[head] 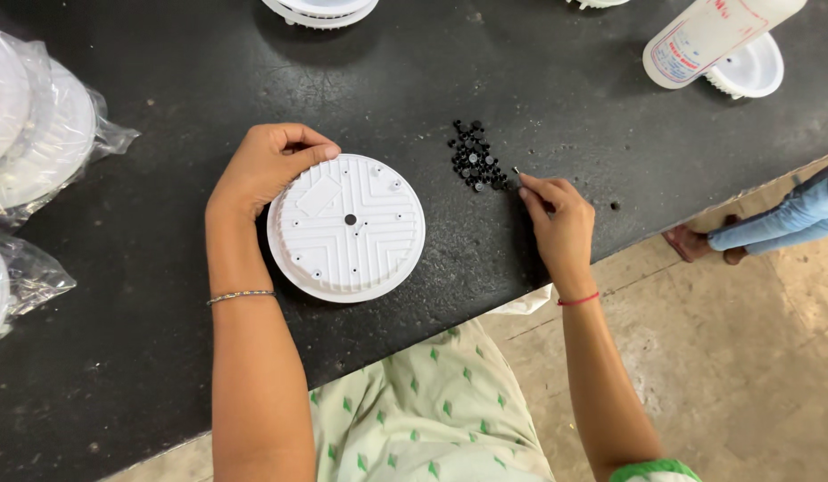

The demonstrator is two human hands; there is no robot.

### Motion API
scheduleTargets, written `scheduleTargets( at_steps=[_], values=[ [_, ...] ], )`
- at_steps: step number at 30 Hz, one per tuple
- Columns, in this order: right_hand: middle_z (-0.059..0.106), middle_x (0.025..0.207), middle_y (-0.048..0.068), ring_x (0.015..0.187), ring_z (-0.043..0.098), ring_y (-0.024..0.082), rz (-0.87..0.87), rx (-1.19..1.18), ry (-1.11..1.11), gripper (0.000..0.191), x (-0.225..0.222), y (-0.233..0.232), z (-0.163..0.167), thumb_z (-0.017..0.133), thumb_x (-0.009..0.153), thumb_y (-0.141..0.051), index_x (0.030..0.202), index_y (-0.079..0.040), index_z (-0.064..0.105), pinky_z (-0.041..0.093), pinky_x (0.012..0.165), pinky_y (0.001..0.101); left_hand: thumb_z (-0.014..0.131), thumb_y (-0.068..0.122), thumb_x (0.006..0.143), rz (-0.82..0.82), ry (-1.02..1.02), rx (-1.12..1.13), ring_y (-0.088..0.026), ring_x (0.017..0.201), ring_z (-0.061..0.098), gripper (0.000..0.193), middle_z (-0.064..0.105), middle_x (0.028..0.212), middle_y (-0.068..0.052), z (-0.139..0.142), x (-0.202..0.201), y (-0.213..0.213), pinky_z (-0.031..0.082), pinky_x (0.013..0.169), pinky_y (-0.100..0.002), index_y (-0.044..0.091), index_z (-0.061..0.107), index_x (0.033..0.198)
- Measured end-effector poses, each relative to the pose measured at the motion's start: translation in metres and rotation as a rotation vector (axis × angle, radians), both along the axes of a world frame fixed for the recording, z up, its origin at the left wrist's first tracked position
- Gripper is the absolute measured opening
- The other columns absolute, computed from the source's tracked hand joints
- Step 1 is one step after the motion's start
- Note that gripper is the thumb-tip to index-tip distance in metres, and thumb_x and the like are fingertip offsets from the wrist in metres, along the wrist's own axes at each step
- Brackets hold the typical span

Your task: The person picks small black plastic clips one at a time from a pile on the workbench and presses them into holes on the underside of a round white plastic lamp base, rotating the base as they work. They stack finished bases, wrap a base in a clear plastic bag, and set it with the completed stack.

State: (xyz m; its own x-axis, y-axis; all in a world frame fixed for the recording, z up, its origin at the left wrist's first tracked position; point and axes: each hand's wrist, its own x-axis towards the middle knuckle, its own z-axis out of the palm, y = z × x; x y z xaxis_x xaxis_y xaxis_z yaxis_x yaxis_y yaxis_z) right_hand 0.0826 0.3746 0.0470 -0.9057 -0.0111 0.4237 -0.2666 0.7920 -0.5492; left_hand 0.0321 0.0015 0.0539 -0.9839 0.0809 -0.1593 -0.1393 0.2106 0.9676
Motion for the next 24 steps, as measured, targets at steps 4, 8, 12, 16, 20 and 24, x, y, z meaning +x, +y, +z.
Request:
scheduleTargets(
  at_steps=[4, 8, 12, 16, 20, 24],
  values=[
    [0.072, 0.095, 0.009, 0.077, 0.068, 0.021, 0.004, 0.02, 0.019, 0.015, -0.01, -0.002, -0.005, 0.076, 0.095, -0.011, 0.109, -0.008, 0.079, 0.053, 0.073, 0.0324, 0.079, 0.017, 0.087, -0.004, -0.012, -0.008, -0.011, 0.075, 0.072, 0.018, 0.077, 0.086, -0.006, 0.002, -0.001, 0.0, 0.059, 0.068, -0.026, 0.004, 0.079, 0.099],
    [0.071, 0.093, 0.008, 0.077, 0.068, 0.02, -0.044, 0.021, 0.002, 0.014, -0.01, -0.006, -0.005, 0.078, 0.093, -0.013, 0.105, -0.008, 0.08, 0.053, 0.073, 0.0319, 0.079, 0.018, 0.086, -0.011, -0.011, -0.014, -0.012, 0.075, 0.072, 0.018, 0.078, 0.086, -0.006, 0.004, -0.002, 0.0, 0.059, 0.069, -0.026, 0.004, 0.079, 0.098],
    [0.071, 0.093, 0.008, 0.076, 0.069, 0.019, -0.087, -0.002, -0.027, 0.014, -0.006, -0.011, -0.005, 0.081, 0.09, -0.014, 0.103, -0.008, 0.08, 0.054, 0.072, 0.0311, 0.08, 0.02, 0.085, 0.013, -0.03, -0.053, -0.013, 0.074, 0.073, 0.019, 0.078, 0.085, -0.007, 0.007, 0.0, 0.003, 0.059, 0.068, -0.026, 0.006, 0.079, 0.098],
    [0.072, 0.093, 0.008, 0.078, 0.07, 0.019, -0.041, -0.054, -0.042, 0.015, -0.003, -0.004, 0.002, 0.08, 0.09, -0.012, 0.104, -0.007, 0.08, 0.054, 0.073, 0.0307, 0.08, 0.02, 0.085, 0.021, -0.033, -0.053, -0.014, 0.073, 0.073, 0.019, 0.078, 0.084, -0.007, 0.012, 0.001, 0.004, 0.06, 0.067, -0.026, 0.006, 0.079, 0.097],
    [0.073, 0.096, 0.008, 0.078, 0.071, 0.019, -0.073, -0.038, 0.0, 0.014, -0.01, 0.007, 0.007, 0.078, 0.093, -0.011, 0.107, -0.007, 0.079, 0.055, 0.073, 0.0305, 0.079, 0.02, 0.085, 0.004, -0.026, -0.021, -0.013, 0.074, 0.073, 0.019, 0.078, 0.085, -0.007, 0.013, 0.002, 0.002, 0.059, 0.068, -0.027, 0.005, 0.079, 0.098],
    [0.072, 0.093, 0.009, 0.075, 0.071, 0.021, -0.065, 0.023, 0.003, 0.014, -0.024, 0.009, 0.001, 0.079, 0.092, -0.013, 0.104, -0.006, 0.079, 0.055, 0.071, 0.0335, 0.078, 0.019, 0.087, -0.002, -0.025, -0.005, -0.013, 0.077, 0.073, 0.019, 0.078, 0.087, -0.007, 0.006, 0.001, -0.001, 0.059, 0.07, -0.028, 0.005, 0.079, 0.099]
  ],
)
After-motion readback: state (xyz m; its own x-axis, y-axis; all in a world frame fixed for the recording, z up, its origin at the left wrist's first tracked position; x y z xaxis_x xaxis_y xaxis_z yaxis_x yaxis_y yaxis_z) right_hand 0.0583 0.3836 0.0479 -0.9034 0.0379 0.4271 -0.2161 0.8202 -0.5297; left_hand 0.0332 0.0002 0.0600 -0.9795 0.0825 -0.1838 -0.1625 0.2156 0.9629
